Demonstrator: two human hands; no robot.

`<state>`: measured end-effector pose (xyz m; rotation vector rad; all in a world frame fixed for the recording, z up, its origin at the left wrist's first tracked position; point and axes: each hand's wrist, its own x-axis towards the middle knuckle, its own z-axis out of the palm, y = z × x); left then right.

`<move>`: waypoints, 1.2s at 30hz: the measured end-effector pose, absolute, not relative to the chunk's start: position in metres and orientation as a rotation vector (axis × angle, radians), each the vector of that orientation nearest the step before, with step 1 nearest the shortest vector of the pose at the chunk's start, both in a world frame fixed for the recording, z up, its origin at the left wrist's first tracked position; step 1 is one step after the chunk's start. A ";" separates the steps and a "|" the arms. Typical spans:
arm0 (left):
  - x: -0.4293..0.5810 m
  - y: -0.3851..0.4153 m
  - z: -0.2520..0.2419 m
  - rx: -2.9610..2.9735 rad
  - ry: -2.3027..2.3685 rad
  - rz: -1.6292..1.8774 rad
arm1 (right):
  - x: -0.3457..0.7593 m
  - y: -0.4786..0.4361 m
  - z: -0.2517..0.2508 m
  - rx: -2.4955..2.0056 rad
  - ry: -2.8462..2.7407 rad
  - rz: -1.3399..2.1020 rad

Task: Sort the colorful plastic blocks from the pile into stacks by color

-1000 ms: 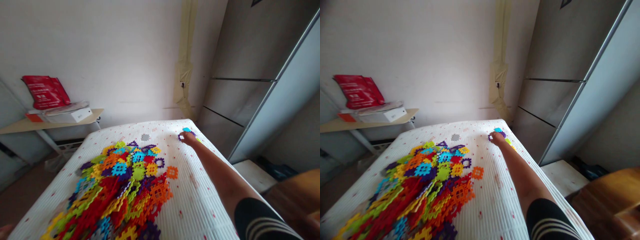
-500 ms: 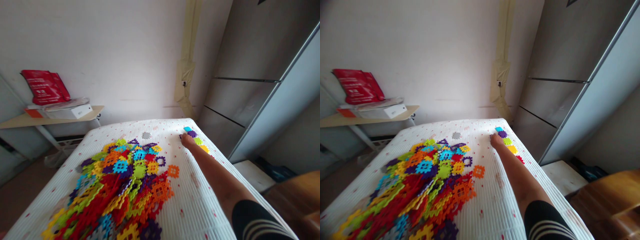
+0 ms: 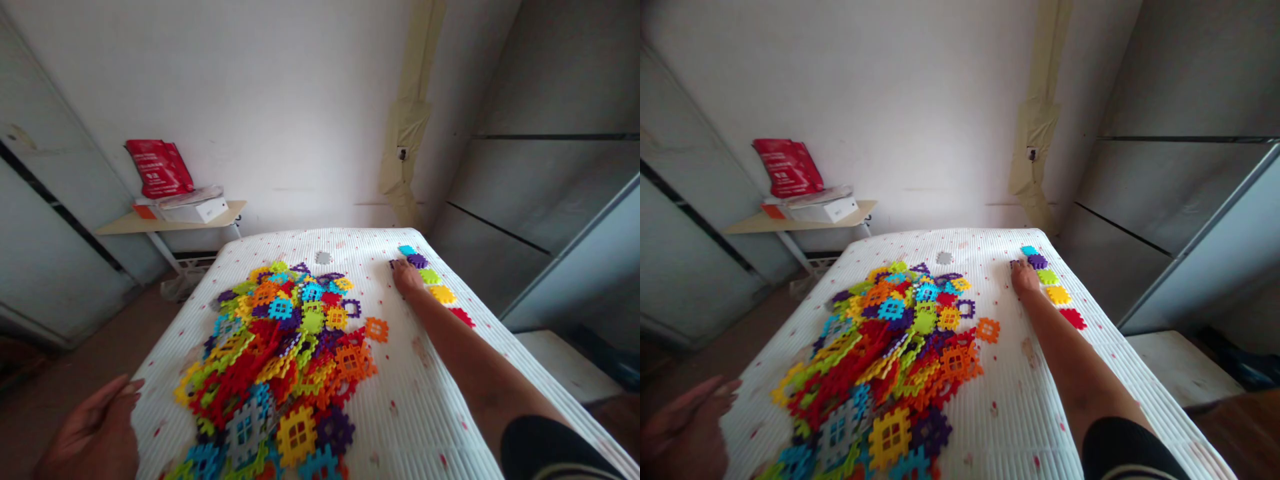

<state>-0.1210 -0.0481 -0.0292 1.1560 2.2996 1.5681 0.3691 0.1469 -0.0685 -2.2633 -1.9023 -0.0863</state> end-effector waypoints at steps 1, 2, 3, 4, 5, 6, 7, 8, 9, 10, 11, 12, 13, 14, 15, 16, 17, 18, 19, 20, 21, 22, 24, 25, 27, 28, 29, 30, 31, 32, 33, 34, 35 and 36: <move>-0.121 -0.047 -0.030 1.012 2.311 1.606 | 0.369 0.145 -0.070 -2.236 -1.880 -0.114; -0.120 -0.047 -0.030 0.909 2.317 1.619 | 0.369 0.142 -0.073 -2.196 -1.852 -0.147; -0.119 -0.047 -0.030 0.873 2.328 1.603 | 0.370 0.139 -0.075 -2.144 -1.821 -0.180; -0.117 -0.047 -0.030 0.924 2.345 1.565 | 0.370 0.136 -0.077 -2.085 -1.792 -0.212; -0.116 -0.048 -0.029 1.028 2.345 1.539 | 0.371 0.132 -0.079 -2.028 -1.768 -0.235; -0.114 -0.048 -0.029 1.169 2.319 1.525 | 0.371 0.128 -0.082 -1.978 -1.756 -0.246; -0.111 -0.049 -0.029 1.339 2.266 1.509 | 0.371 0.123 -0.084 -1.936 -1.751 -0.245; -0.108 -0.049 -0.029 1.518 2.194 1.480 | 0.370 0.118 -0.085 -1.899 -1.757 -0.230; -0.103 -0.048 -0.029 1.691 2.107 1.437 | 0.369 0.112 -0.087 -1.868 -1.776 -0.202; -0.097 -0.047 -0.028 1.854 2.011 1.371 | 0.367 0.105 -0.087 -1.837 -1.814 -0.168; -0.091 -0.045 -0.027 1.993 1.921 1.289 | 0.365 0.098 -0.087 -1.802 -1.869 -0.137; -0.083 -0.042 -0.025 2.106 1.850 1.205 | 0.363 0.091 -0.087 -1.765 -1.933 -0.118; -0.075 -0.039 -0.023 2.199 1.790 1.124 | 0.360 0.084 -0.086 -1.728 -1.998 -0.113; -0.067 -0.036 -0.020 2.275 1.744 1.049 | 0.358 0.077 -0.085 -1.696 -2.052 -0.121; -0.059 -0.033 -0.016 2.338 1.712 0.974 | 0.356 0.071 -0.084 -1.671 -2.090 -0.137; -0.050 -0.029 -0.013 2.390 1.693 0.894 | 0.354 0.066 -0.083 -1.653 -2.112 -0.151; -0.042 -0.026 -0.009 2.431 1.692 0.806 | 0.352 0.063 -0.083 -1.644 -2.121 -0.161; -0.035 -0.024 -0.005 2.460 1.705 0.712 | 0.351 0.060 -0.082 -1.640 -2.127 -0.165; -0.027 -0.022 -0.002 2.478 1.725 0.618 | 0.350 0.058 -0.081 -1.638 -2.133 -0.166; -0.021 -0.020 0.001 2.488 1.750 0.528 | 0.349 0.058 -0.081 -1.638 -2.139 -0.167; -0.015 -0.019 0.004 2.494 1.775 0.448 | 0.349 0.057 -0.080 -1.639 -2.143 -0.170; -0.010 -0.018 0.006 2.501 1.798 0.379 | 0.349 0.058 -0.080 -1.640 -2.146 -0.173; -0.003 -0.017 0.008 2.529 1.829 0.274 | 0.348 0.058 -0.080 -1.639 -2.141 -0.180; -0.001 -0.016 0.009 2.545 1.839 0.233 | 0.348 0.059 -0.080 -1.639 -2.136 -0.180; 0.002 -0.016 0.008 2.562 1.851 0.181 | 0.349 0.059 -0.080 -1.647 -2.127 -0.169; 0.002 -0.016 0.008 2.560 1.855 0.174 | 0.349 0.059 -0.080 -1.654 -2.123 -0.161; 0.002 -0.016 0.008 2.554 1.857 0.178 | 0.349 0.059 -0.081 -1.659 -2.122 -0.154; 0.002 -0.015 0.007 2.541 1.867 0.198 | 0.349 0.059 -0.081 -1.660 -2.123 -0.147; 0.001 -0.015 0.007 2.519 1.882 0.229 | 0.349 0.059 -0.081 -1.660 -2.123 -0.143; 0.000 -0.014 0.008 2.490 1.902 0.272 | 0.350 0.059 -0.081 -1.658 -2.123 -0.139; -0.002 -0.013 0.008 2.453 1.923 0.325 | 0.350 0.059 -0.081 -1.657 -2.124 -0.134; -0.004 -0.012 0.008 2.407 1.945 0.390 | 0.349 0.059 -0.081 -1.657 -2.125 -0.128; -0.006 -0.010 0.008 2.352 1.965 0.468 | 0.349 0.059 -0.080 -1.660 -2.126 -0.122; -0.009 -0.009 0.008 2.287 1.974 0.560 | 0.349 0.059 -0.080 -1.664 -2.124 -0.119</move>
